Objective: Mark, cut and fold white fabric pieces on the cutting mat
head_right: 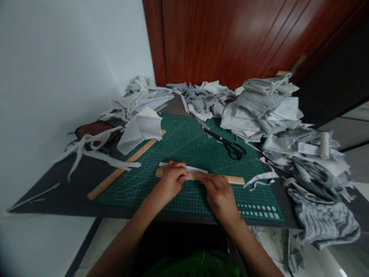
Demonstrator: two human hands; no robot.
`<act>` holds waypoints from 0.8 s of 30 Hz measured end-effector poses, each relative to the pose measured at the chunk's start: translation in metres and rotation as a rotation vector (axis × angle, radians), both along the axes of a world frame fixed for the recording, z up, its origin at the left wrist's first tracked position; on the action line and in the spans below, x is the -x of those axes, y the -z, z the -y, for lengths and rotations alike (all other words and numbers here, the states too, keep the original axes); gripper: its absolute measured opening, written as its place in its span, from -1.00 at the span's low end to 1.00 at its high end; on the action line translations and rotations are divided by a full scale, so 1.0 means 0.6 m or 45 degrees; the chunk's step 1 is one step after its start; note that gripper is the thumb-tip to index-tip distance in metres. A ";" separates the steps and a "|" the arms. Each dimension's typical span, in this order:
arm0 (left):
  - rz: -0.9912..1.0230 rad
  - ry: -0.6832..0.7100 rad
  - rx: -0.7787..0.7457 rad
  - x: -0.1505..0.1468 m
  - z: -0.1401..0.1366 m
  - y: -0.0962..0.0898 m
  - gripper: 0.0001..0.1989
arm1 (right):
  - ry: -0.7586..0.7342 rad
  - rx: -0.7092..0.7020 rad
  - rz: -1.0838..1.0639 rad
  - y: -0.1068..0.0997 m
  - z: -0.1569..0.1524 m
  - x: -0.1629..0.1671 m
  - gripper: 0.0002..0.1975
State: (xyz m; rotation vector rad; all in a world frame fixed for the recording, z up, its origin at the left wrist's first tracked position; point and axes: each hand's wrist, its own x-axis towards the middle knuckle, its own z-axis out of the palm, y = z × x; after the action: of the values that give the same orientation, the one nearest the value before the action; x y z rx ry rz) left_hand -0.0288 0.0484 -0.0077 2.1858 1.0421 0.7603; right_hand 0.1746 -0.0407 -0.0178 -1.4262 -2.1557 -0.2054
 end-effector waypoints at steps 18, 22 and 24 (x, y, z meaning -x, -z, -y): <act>0.008 -0.004 0.000 0.000 0.001 -0.002 -0.76 | 0.002 0.040 -0.135 0.005 -0.003 0.000 -0.78; 0.010 0.005 -0.012 0.000 -0.001 0.001 -0.77 | -0.038 0.030 -0.057 -0.002 -0.008 0.007 -0.78; 0.012 0.000 -0.006 0.000 -0.001 0.001 -0.78 | -0.068 0.023 -0.015 -0.005 -0.009 0.012 -0.75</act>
State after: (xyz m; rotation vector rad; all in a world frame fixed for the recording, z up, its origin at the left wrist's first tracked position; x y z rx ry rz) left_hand -0.0289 0.0489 -0.0083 2.1844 1.0361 0.7735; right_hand 0.1676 -0.0356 -0.0146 -1.3750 -2.1881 -0.1578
